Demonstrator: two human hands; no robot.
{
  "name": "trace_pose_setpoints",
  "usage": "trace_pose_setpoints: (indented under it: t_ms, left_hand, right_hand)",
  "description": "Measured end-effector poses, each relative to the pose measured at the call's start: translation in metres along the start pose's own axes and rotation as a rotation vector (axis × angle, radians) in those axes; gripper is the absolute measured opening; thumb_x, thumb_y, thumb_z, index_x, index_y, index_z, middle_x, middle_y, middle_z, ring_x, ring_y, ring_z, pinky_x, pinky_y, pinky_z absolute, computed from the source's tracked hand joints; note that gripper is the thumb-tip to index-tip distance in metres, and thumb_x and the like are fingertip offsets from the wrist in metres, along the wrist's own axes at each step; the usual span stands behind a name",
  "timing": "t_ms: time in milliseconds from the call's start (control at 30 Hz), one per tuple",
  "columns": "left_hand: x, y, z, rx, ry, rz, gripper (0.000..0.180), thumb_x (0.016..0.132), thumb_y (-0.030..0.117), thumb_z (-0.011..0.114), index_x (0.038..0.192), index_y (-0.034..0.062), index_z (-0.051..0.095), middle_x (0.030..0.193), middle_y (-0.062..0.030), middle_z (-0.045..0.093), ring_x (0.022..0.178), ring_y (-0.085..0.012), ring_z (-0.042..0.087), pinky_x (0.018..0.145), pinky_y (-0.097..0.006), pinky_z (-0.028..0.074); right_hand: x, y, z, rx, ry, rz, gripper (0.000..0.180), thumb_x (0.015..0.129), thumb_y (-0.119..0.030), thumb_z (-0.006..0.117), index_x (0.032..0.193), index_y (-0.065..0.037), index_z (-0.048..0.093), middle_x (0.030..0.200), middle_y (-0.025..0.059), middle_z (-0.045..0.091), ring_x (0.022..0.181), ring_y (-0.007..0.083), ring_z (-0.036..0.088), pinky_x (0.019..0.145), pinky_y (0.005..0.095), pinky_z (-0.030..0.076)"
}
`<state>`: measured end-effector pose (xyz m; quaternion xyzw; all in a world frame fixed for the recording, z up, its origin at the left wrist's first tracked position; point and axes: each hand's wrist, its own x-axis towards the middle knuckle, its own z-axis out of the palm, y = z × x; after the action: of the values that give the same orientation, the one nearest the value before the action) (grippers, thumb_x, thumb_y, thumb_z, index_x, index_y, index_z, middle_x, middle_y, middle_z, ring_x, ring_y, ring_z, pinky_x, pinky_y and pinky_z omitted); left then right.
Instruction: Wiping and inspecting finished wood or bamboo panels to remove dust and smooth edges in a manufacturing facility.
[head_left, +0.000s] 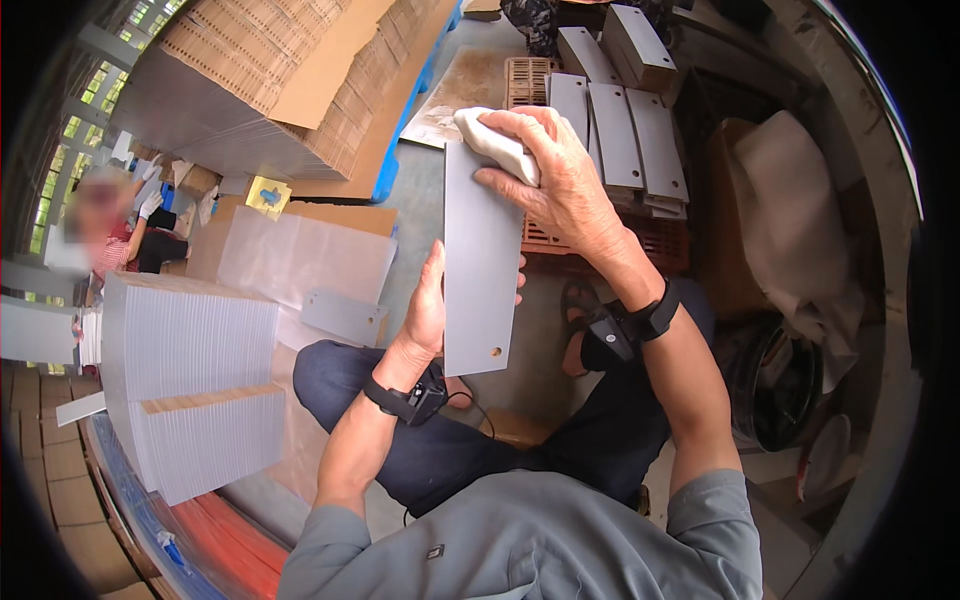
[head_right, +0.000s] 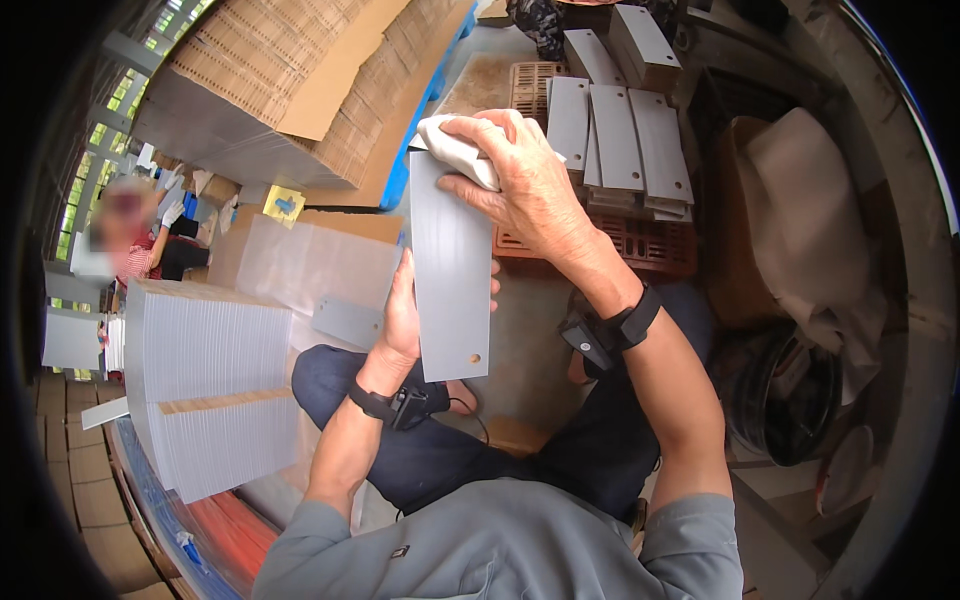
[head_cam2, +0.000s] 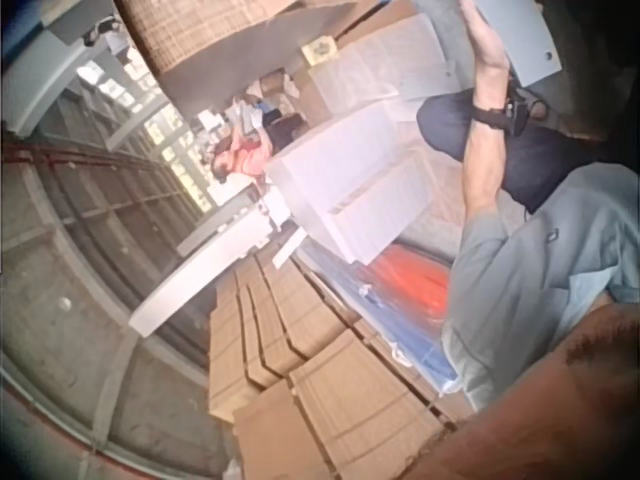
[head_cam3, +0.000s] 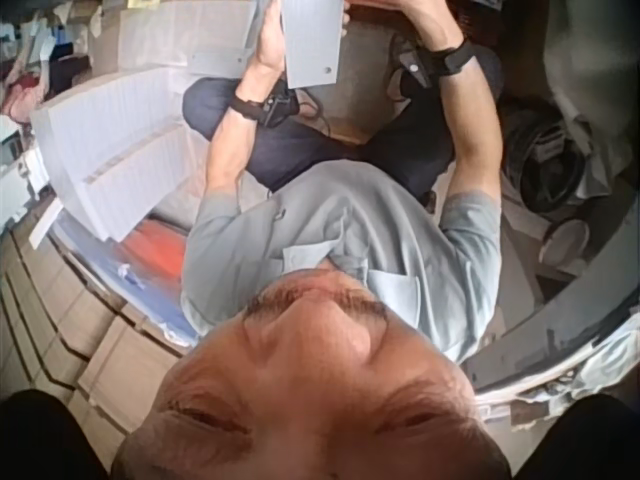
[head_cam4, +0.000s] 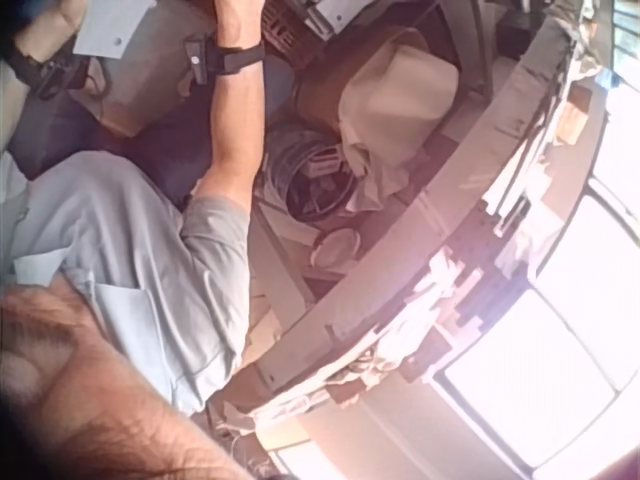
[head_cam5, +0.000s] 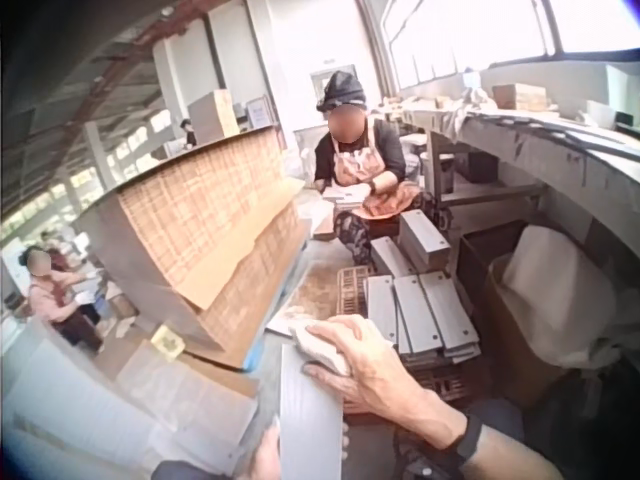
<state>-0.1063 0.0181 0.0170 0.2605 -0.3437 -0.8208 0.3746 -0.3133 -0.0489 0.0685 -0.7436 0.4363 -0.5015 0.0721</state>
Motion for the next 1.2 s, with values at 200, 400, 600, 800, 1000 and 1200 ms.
trace_pose_setpoints:
  t_ms: [200,400,600,800,1000,1200]
  left_hand:
    - [0.0,-0.002,-0.003,0.011,0.012,0.002,0.081,0.104,0.065,0.019,0.147,0.001,0.044,0.132,-0.0226,0.06,0.112,-0.031,0.065,0.096,-0.046,0.055]
    - [0.001,-0.003,-0.006,0.0,-0.03,0.01,0.08,0.104,0.066,0.022,0.148,0.0021,0.044,0.133,-0.0214,0.059,0.114,-0.0298,0.064,0.097,-0.045,0.055]
    - [0.001,-0.003,-0.004,0.014,-0.028,0.009,0.08,0.105,0.066,0.021,0.148,0.0021,0.043,0.134,-0.0214,0.059,0.114,-0.0297,0.064,0.097,-0.044,0.055]
    - [0.002,-0.003,-0.005,0.016,-0.029,0.005,0.08,0.105,0.065,0.021,0.148,0.0019,0.043,0.134,-0.0217,0.059,0.114,-0.0296,0.064,0.097,-0.045,0.055]
    - [0.003,-0.003,-0.001,0.019,0.002,0.003,0.08,0.105,0.065,0.02,0.147,0.0008,0.044,0.132,-0.0226,0.06,0.112,-0.0304,0.065,0.095,-0.045,0.056]
    - [0.006,-0.006,-0.002,-0.001,0.028,-0.006,0.081,0.104,0.064,0.018,0.147,-0.0003,0.044,0.13,-0.0234,0.061,0.11,-0.0311,0.066,0.093,-0.046,0.056]
  right_hand:
    - [0.0,-0.001,-0.004,0.132,-0.048,0.071,0.049,0.085,-0.018,0.079,0.129,-0.012,0.059,0.111,0.0128,0.059,0.101,0.0325,0.063,0.087,0.0421,0.054]
    - [0.0,0.005,-0.005,0.153,-0.08,0.089,0.053,0.084,-0.019,0.08,0.131,-0.012,0.058,0.11,0.0131,0.059,0.101,0.0319,0.063,0.087,0.0419,0.054]
    - [0.001,0.001,-0.008,0.172,-0.086,0.093,0.049,0.085,-0.015,0.076,0.131,-0.011,0.059,0.11,0.0131,0.059,0.101,0.0318,0.063,0.088,0.0418,0.054]
    - [0.001,0.004,-0.008,0.183,-0.105,0.134,0.048,0.086,-0.013,0.075,0.13,-0.011,0.059,0.109,0.0133,0.059,0.102,0.0318,0.063,0.088,0.042,0.054]
    - [0.0,0.008,-0.009,0.17,-0.115,0.122,0.052,0.084,-0.018,0.079,0.131,-0.012,0.058,0.11,0.0135,0.058,0.103,0.0322,0.063,0.089,0.0427,0.054]
    - [-0.001,0.004,-0.009,0.124,-0.105,0.12,0.054,0.082,-0.022,0.081,0.131,-0.012,0.058,0.111,0.0132,0.058,0.102,0.0328,0.063,0.089,0.0428,0.055]
